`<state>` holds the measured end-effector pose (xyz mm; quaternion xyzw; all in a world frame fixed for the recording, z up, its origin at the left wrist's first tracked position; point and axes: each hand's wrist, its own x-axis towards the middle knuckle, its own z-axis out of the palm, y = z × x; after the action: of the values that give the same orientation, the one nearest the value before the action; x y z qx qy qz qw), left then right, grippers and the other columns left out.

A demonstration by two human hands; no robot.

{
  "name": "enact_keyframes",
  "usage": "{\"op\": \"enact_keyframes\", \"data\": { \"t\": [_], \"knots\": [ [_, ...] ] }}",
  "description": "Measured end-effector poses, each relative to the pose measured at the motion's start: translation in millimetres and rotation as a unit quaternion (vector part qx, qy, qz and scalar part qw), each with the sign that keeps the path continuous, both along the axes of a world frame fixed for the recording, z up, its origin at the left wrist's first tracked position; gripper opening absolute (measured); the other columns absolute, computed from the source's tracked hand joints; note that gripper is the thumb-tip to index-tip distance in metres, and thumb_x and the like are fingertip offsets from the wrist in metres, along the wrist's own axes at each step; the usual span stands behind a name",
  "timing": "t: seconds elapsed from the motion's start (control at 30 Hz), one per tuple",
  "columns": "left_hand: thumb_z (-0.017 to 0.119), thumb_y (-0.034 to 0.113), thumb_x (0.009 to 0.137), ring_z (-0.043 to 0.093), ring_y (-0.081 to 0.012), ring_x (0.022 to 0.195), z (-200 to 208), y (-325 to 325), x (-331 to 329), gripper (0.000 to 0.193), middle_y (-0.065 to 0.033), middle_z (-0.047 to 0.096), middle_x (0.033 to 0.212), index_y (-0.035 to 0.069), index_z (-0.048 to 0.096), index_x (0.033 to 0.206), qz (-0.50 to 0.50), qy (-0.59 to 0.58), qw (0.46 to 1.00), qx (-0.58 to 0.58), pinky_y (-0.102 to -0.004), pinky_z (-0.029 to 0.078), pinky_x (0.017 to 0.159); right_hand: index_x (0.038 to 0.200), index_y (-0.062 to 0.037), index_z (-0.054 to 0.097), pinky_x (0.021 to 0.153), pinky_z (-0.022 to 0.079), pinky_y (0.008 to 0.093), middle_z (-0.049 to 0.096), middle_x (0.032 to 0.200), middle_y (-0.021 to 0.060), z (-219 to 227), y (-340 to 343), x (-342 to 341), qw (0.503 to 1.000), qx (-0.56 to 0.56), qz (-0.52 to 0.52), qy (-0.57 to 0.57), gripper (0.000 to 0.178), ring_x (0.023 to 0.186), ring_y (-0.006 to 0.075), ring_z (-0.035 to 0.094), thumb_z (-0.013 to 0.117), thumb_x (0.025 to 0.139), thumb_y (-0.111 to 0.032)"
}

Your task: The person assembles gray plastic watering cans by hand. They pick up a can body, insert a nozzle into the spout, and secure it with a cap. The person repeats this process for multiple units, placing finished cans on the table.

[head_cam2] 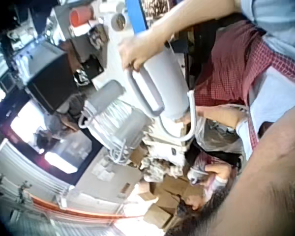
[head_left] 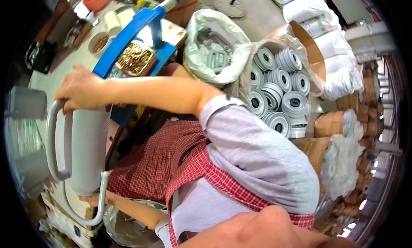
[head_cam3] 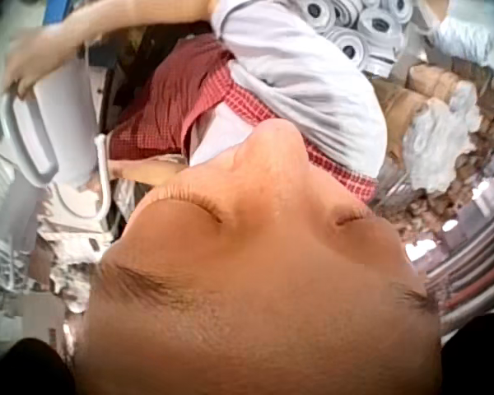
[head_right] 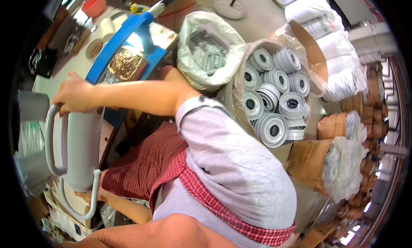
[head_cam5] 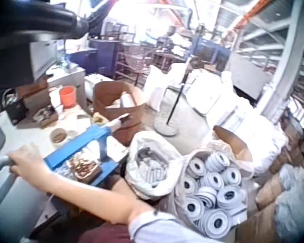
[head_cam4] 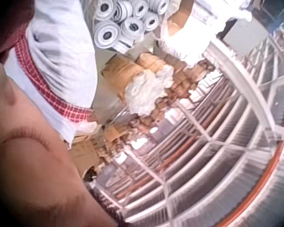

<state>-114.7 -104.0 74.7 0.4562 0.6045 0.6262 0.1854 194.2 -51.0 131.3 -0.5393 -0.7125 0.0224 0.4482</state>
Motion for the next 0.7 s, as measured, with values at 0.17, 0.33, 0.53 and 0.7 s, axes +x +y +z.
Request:
{"op": "enact_keyframes", "data": {
  "t": [0.17, 0.33, 0.53, 0.7],
  "knots": [
    [0.035, 0.044, 0.102, 0.067, -0.0302, 0.089, -7.2, -4.0, 19.6, 0.062, -0.0247, 0.067, 0.095, -0.010, 0.063, 0.101, -0.099, -0.042, 0.990, 0.087, -0.0410, 0.059, 0.074, 0.111, -0.0207, 0.067, 0.108, 0.025, 0.0595, 0.069, 0.106, 0.0023, -10.5, -25.5, -0.5, 0.994, 0.032, -0.077, 0.071, 0.036, 0.116, 0.0221, 0.057, 0.071, 0.080, -0.039],
    [0.035, 0.043, 0.103, 0.065, -0.0291, 0.093, 8.1, -13.1, 5.5, 0.058, -0.0220, 0.066, 0.100, -0.008, 0.061, 0.106, -0.090, -0.016, 0.993, 0.074, -0.0403, 0.057, 0.078, 0.104, -0.0111, 0.067, 0.089, 0.045, 0.0466, 0.067, 0.106, 0.0079, -65.0, -195.6, 67.9, 0.972, 0.110, -0.185, 0.094, 0.027, 0.102, 0.0267, 0.061, 0.071, 0.080, -0.022],
    [0.035, 0.042, 0.103, 0.063, -0.0277, 0.097, 30.6, -22.3, -32.0, 0.054, -0.0187, 0.065, 0.105, -0.005, 0.058, 0.112, -0.070, 0.013, 0.997, 0.041, -0.0394, 0.054, 0.083, 0.113, -0.0048, 0.055, 0.079, 0.048, 0.0470, 0.057, 0.101, 0.0174, -209.3, -566.0, 148.4, 0.802, -0.384, -0.450, -0.082, 0.037, 0.098, 0.0368, 0.057, 0.066, 0.078, -0.007],
    [0.035, 0.041, 0.103, 0.062, -0.0266, 0.101, 29.3, -42.7, -54.7, 0.051, -0.0160, 0.064, 0.110, -0.003, 0.056, 0.117, -0.060, -0.003, 0.998, 0.021, -0.0387, 0.052, 0.088, 0.141, 0.0030, 0.035, 0.081, 0.048, 0.0452, 0.056, 0.104, 0.0177, -277.4, -596.2, 121.0, 0.703, -0.515, -0.436, -0.225, 0.082, 0.100, 0.0345, 0.055, 0.069, 0.067, -0.005]
  ]
}}
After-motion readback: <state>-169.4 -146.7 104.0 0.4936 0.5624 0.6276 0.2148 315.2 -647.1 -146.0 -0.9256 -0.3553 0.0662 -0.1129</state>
